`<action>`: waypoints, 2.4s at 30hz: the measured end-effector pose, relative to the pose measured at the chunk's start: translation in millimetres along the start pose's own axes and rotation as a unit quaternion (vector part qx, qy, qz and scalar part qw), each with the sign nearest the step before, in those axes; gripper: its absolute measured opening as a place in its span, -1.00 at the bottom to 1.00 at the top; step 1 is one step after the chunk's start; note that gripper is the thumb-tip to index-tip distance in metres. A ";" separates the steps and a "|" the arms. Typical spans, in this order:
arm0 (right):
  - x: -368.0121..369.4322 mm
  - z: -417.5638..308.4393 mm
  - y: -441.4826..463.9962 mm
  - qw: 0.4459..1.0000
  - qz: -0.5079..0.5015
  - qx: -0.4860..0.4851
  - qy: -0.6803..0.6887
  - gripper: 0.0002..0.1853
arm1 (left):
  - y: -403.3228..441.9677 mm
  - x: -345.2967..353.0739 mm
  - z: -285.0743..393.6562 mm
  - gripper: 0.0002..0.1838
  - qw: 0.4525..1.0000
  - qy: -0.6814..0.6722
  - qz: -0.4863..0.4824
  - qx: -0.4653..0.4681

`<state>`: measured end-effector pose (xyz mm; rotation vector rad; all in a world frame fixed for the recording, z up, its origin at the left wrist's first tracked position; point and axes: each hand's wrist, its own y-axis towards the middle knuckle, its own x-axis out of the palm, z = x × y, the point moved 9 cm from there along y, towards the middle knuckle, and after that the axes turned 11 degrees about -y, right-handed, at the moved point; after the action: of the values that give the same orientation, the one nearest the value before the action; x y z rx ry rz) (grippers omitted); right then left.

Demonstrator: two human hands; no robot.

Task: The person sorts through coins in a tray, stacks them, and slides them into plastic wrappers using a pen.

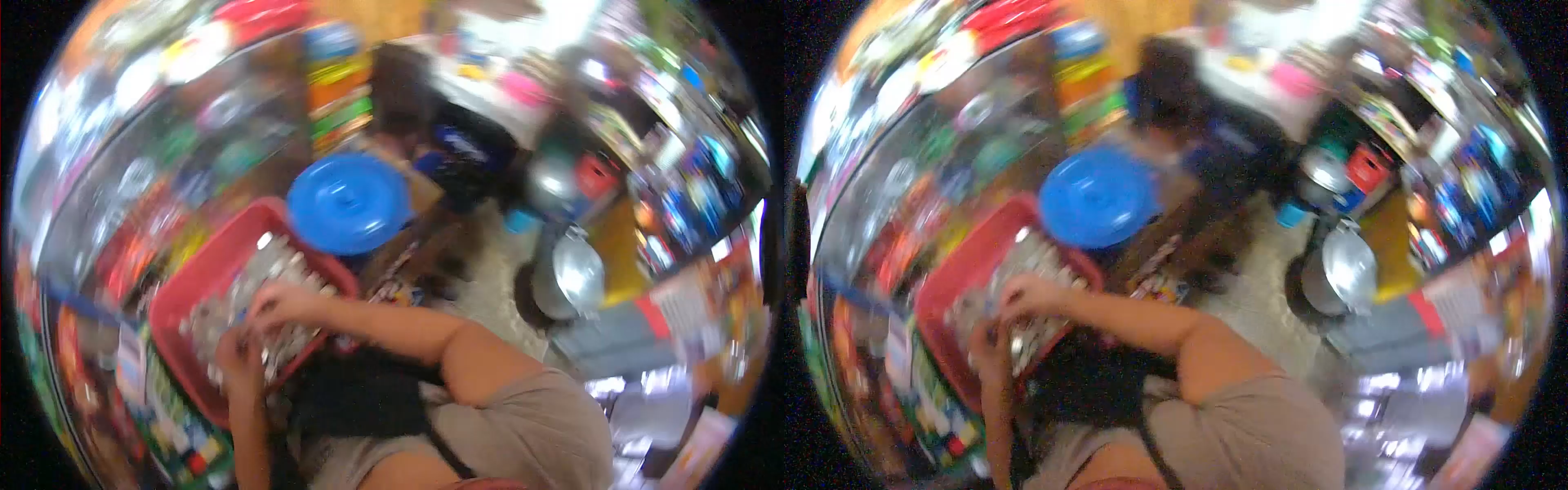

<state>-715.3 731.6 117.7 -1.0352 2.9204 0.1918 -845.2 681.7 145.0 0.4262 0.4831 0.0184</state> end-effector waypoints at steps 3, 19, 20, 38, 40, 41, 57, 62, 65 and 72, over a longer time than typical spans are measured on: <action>1.9 -7.7 0.2 0.999 0.042 0.002 0.018 -0.83 | 3.4 1.1 13.9 -0.86 0.996 0.091 -0.003 -0.007; 9.3 -29.0 -25.9 0.991 0.123 -0.060 0.009 -0.80 | 5.0 5.0 46.9 -0.48 0.954 0.235 -0.132 -0.133; 5.5 -24.2 -25.6 0.987 0.139 -0.083 0.000 -0.79 | 7.4 -0.4 38.7 -0.53 0.967 0.218 -0.093 -0.096; 15.3 -32.3 -56.4 0.967 0.250 -0.014 0.054 -0.83 | -8.1 5.2 -0.9 -0.71 0.980 -0.199 0.007 0.000; 20.1 -44.4 -62.5 0.968 0.240 0.035 0.057 -0.81 | -5.0 -2.2 17.4 -0.65 0.993 -0.109 -0.027 -0.022; 23.2 -44.6 -64.1 0.969 0.235 0.059 0.058 -0.79 | -5.1 -4.9 21.6 -0.65 0.993 -0.109 -0.037 -0.024; 16.7 -23.7 -23.3 0.992 0.113 0.037 0.032 -0.79 | 1.5 -3.9 34.4 -0.84 0.996 0.015 0.028 0.084; 23.0 -5.1 -11.7 0.963 0.065 0.048 0.256 -0.77 | 2.5 -14.9 30.0 -0.87 0.998 -0.038 0.057 -0.006; 19.2 -1.6 -12.0 0.956 0.060 0.057 0.282 -0.79 | 2.8 -21.7 30.4 -0.85 0.993 -0.092 0.072 0.024; 14.8 13.3 -6.4 0.956 0.078 0.073 0.273 -0.82 | -0.6 -14.3 41.4 -0.85 0.990 -0.074 0.060 0.105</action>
<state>-722.9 719.1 102.7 -0.9591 3.4338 -0.3661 -839.1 663.2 184.2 0.6587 0.3142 0.0521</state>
